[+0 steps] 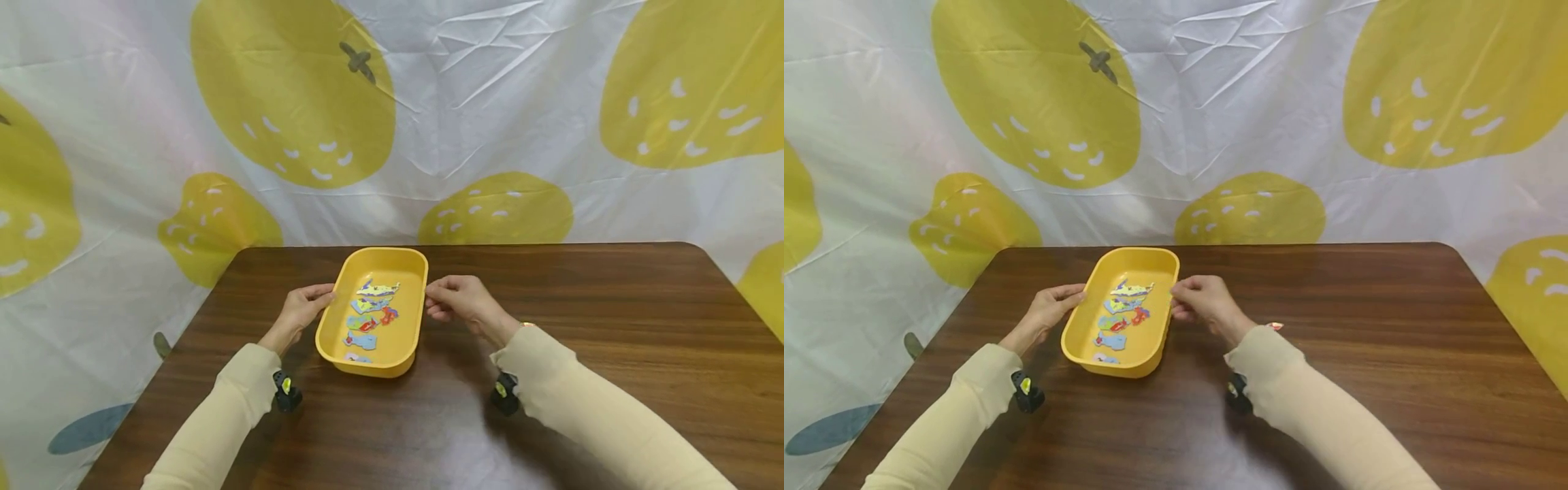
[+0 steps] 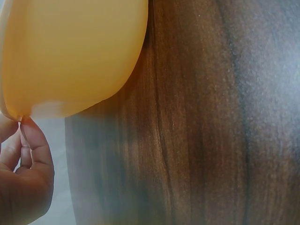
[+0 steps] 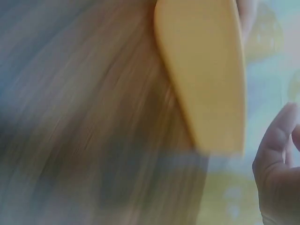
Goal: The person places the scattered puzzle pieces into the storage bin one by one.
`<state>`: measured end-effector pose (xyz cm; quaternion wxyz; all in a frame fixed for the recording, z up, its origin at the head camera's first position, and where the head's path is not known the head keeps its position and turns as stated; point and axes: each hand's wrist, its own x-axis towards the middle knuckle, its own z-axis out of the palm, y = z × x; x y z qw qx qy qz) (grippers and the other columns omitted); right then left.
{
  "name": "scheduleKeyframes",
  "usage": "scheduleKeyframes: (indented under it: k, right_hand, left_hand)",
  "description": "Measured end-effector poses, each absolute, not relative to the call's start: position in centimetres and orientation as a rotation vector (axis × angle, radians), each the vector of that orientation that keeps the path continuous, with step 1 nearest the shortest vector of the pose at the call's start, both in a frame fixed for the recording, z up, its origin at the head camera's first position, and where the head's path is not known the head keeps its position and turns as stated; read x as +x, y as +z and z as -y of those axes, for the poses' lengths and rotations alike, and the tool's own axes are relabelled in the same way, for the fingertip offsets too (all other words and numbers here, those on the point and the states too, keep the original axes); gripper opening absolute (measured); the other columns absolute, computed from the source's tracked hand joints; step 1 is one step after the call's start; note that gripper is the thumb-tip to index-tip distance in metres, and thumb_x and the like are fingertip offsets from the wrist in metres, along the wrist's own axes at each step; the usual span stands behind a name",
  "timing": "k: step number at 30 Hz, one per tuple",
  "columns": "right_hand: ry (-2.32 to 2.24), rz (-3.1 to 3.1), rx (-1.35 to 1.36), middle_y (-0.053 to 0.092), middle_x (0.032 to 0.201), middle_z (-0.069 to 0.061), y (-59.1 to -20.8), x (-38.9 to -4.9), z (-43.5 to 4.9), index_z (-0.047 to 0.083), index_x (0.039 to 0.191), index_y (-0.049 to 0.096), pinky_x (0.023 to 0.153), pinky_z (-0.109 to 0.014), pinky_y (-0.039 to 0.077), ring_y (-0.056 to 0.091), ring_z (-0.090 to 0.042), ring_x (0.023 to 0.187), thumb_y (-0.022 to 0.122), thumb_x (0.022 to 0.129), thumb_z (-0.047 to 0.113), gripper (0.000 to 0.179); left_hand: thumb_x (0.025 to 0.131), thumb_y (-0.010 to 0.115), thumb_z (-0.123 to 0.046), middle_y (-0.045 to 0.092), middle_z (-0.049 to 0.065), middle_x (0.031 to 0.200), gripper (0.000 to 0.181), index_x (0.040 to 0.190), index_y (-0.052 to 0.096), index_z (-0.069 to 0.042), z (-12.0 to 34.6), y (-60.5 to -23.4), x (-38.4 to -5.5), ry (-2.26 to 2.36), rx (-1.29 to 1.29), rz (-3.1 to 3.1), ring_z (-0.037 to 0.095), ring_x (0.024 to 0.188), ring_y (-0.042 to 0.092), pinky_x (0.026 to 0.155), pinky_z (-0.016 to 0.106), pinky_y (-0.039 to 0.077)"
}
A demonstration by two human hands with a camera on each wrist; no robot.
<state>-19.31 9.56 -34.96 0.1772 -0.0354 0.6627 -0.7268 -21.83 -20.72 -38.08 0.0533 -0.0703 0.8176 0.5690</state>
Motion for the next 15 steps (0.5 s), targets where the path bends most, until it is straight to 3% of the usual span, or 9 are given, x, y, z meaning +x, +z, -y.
scheduleKeyframes:
  k: [8,15]
  right_hand:
    - [-1.928,-2.165,0.073,0.059,0.071,0.005,-37.3,-18.7,-20.1,-0.01,0.107,0.052,0.059,-0.018,0.053,0.059,-0.002,0.061,0.052,0.095,0.007,0.021]
    - [-1.773,-2.249,0.114,0.06,0.072,0.006,-39.3,-18.2,-23.7,-0.018,0.107,0.052,0.056,-0.017,0.053,0.057,0.0,0.059,0.053,0.092,0.001,0.024]
  left_hand:
    - [0.093,0.06,-0.013,0.063,0.018,0.115,0.037,0.126,0.057,0.003,20.8,-37.9,-21.8,1.742,-0.201,-2.479,0.006,0.081,0.063,0.075,0.023,0.054]
    - [0.092,0.061,-0.015,0.064,0.017,0.114,0.036,0.124,0.059,0.002,20.8,-37.9,-21.6,1.751,-0.187,-2.472,0.009,0.084,0.064,0.076,0.024,0.054]
